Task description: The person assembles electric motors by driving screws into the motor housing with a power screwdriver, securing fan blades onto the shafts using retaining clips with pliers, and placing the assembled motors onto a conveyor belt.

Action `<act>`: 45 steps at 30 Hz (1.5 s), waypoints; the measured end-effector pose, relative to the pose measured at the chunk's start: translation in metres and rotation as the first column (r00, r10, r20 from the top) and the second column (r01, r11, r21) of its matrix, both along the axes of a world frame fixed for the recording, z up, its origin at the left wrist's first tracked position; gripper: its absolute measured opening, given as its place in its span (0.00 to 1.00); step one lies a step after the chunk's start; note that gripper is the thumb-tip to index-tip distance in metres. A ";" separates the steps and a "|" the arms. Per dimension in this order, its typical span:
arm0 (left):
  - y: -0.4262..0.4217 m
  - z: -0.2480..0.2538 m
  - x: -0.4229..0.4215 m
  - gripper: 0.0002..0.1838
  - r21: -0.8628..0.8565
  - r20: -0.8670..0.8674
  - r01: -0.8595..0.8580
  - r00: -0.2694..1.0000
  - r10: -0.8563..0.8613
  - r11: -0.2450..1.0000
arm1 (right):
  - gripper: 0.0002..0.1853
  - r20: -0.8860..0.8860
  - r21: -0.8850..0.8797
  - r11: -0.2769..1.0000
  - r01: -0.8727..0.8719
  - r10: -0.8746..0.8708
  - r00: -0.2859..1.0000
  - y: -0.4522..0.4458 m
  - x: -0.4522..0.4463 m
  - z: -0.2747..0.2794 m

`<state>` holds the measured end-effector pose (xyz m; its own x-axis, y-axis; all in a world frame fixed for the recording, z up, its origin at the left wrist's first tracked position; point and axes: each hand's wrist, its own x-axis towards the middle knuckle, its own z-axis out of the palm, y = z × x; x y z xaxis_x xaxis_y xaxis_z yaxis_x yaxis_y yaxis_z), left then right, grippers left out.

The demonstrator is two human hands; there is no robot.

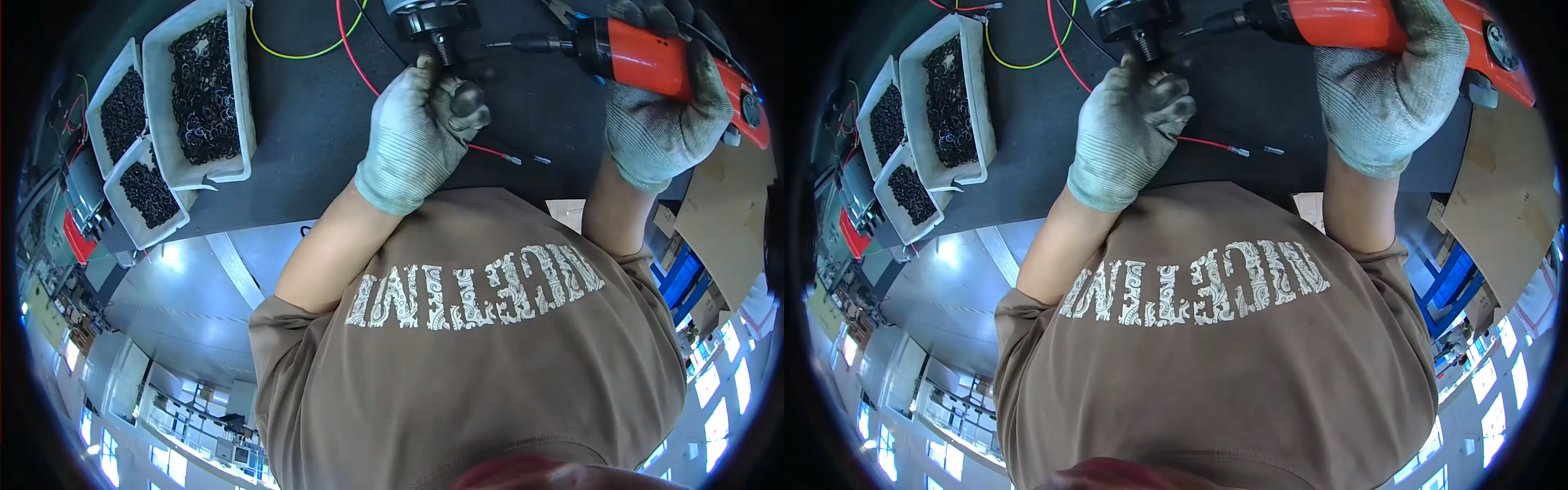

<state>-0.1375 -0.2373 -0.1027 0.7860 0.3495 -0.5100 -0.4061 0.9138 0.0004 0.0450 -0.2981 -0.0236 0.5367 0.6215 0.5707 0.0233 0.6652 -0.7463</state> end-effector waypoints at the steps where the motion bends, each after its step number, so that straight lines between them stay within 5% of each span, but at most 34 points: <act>1: -0.001 0.005 0.001 0.09 0.071 -0.080 -0.002 0.997 0.008 0.997 | 0.18 -0.063 0.011 0.999 0.038 -0.037 0.997 0.002 0.000 -0.008; 7: 0.006 -0.003 -0.001 0.11 0.350 -0.096 0.086 0.994 -0.055 0.933 | 0.18 -0.154 0.041 0.995 -0.092 0.097 0.983 0.022 -0.018 0.006; 13: 0.002 0.019 0.010 0.14 0.617 -0.475 0.283 0.878 0.061 0.735 | 0.18 -0.098 0.003 0.988 -0.153 0.152 0.983 0.026 -0.026 0.013; 23: 0.006 0.037 0.014 0.12 0.560 -0.638 0.432 0.770 0.035 0.707 | 0.18 0.058 -0.123 0.992 -0.008 0.015 0.998 0.034 -0.036 0.010; 29: 0.016 0.035 0.006 0.10 0.579 -0.619 0.481 0.785 -0.029 0.658 | 0.17 0.211 -0.215 0.963 0.160 -0.114 0.971 0.024 -0.015 -0.001; 32: 0.021 0.019 0.002 0.10 0.512 -0.435 0.317 0.897 -0.077 0.798 | 0.15 0.374 -0.287 0.778 0.558 -0.445 0.813 0.001 0.008 -0.021; 34: 0.029 0.031 -0.004 0.10 0.605 -0.504 0.442 0.857 -0.111 0.663 | 0.13 0.031 -0.303 0.860 0.410 -0.421 0.906 -0.006 0.012 -0.009; 35: 0.021 0.023 0.003 0.10 0.576 -0.507 0.376 0.861 -0.044 0.726 | 0.14 -0.436 -0.237 0.959 0.153 -0.246 0.866 -0.006 0.010 0.007; 36: 0.018 0.015 0.003 0.12 0.636 -0.612 0.483 0.791 0.012 0.603 | 0.12 -0.309 -0.184 0.969 0.165 -0.216 0.926 0.000 0.014 0.012; 37: 0.013 0.009 0.006 0.13 0.762 -0.641 0.614 0.668 0.378 0.207 | 0.11 -0.175 -0.119 0.976 0.180 -0.199 0.964 0.007 0.021 0.015; 39: 0.010 0.017 0.007 0.12 0.747 -0.646 0.639 0.637 0.420 0.181 | 0.09 0.114 0.000 0.972 0.234 -0.232 0.966 0.002 0.035 0.012; 42: 0.018 0.028 -0.021 0.08 0.720 -0.530 0.687 0.639 0.557 -0.103 | 0.11 0.594 -0.070 0.870 0.488 -0.356 0.721 -0.049 0.071 -0.009; 44: 0.058 0.049 -0.094 0.04 0.281 -0.147 0.808 0.570 0.809 -0.518 | 0.15 0.838 -0.031 0.762 0.647 -0.333 0.432 -0.079 0.093 -0.026; 45: 0.087 0.049 -0.129 0.06 0.368 -0.055 0.844 0.439 0.897 -0.390 | 0.16 0.851 -0.046 0.756 0.652 -0.312 0.422 -0.085 0.094 -0.028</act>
